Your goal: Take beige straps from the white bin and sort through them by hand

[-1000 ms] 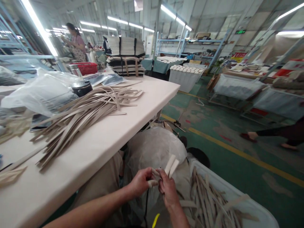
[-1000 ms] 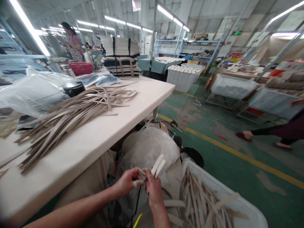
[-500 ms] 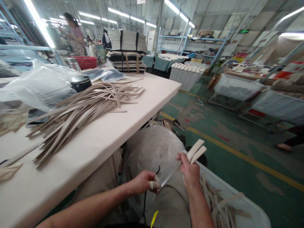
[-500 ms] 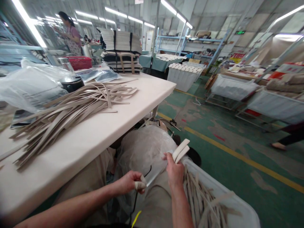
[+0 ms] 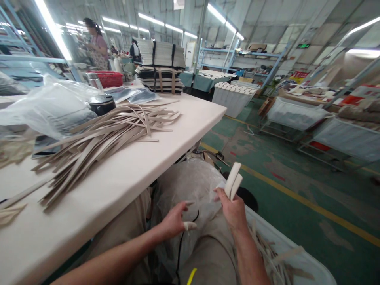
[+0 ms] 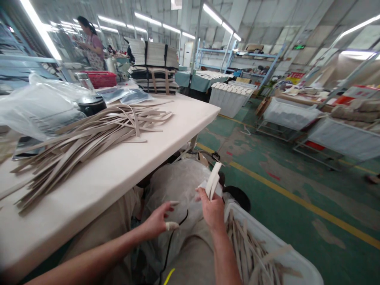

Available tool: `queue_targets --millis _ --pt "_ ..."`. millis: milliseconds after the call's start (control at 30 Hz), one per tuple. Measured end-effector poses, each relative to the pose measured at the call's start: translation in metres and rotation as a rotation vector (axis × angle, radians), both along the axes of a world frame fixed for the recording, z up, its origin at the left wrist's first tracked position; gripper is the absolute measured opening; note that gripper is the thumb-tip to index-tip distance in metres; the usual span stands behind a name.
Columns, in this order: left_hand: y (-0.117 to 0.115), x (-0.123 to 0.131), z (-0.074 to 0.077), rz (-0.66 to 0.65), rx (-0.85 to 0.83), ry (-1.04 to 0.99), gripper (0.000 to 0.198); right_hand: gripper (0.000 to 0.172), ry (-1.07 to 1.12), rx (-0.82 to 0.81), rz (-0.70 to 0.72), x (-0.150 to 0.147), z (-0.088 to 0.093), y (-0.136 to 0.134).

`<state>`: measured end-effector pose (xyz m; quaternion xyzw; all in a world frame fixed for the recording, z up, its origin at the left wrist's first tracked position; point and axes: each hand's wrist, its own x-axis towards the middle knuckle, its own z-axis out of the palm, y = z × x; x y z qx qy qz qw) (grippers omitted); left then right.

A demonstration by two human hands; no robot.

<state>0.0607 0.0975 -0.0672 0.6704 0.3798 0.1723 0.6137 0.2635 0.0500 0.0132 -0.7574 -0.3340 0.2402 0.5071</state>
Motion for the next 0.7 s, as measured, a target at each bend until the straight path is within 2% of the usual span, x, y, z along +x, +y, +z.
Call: queue_targets --millis 33,100,167,233,333,533,700 --pt "0.005 0.000 0.004 0.056 0.037 -0.067 0.086 0.043 -0.003 -0.015 0.031 -0.007 0.001 -0.002" --pt "0.011 0.002 0.013 0.064 0.037 -0.201 0.093 0.042 0.010 -0.034 0.100 -0.020 0.000 -0.005" --pt "0.010 0.004 0.019 -0.007 -0.034 -0.298 0.086 0.042 0.030 -0.046 0.162 -0.033 -0.003 -0.004" --pt "0.004 0.007 0.019 -0.096 -0.174 -0.355 0.069 0.042 0.040 -0.053 0.201 -0.041 -0.007 0.000" --pt "-0.009 0.011 0.016 -0.141 -0.377 -0.314 0.047 0.043 0.031 -0.064 0.205 -0.042 -0.014 0.010" --pt "-0.015 0.012 0.013 -0.047 -0.586 -0.273 0.044 0.042 -0.003 -0.070 0.151 -0.022 -0.020 0.028" --pt "-0.016 0.012 0.016 -0.123 -0.672 -0.229 0.043 0.041 -0.003 -0.061 0.111 -0.011 -0.022 0.038"
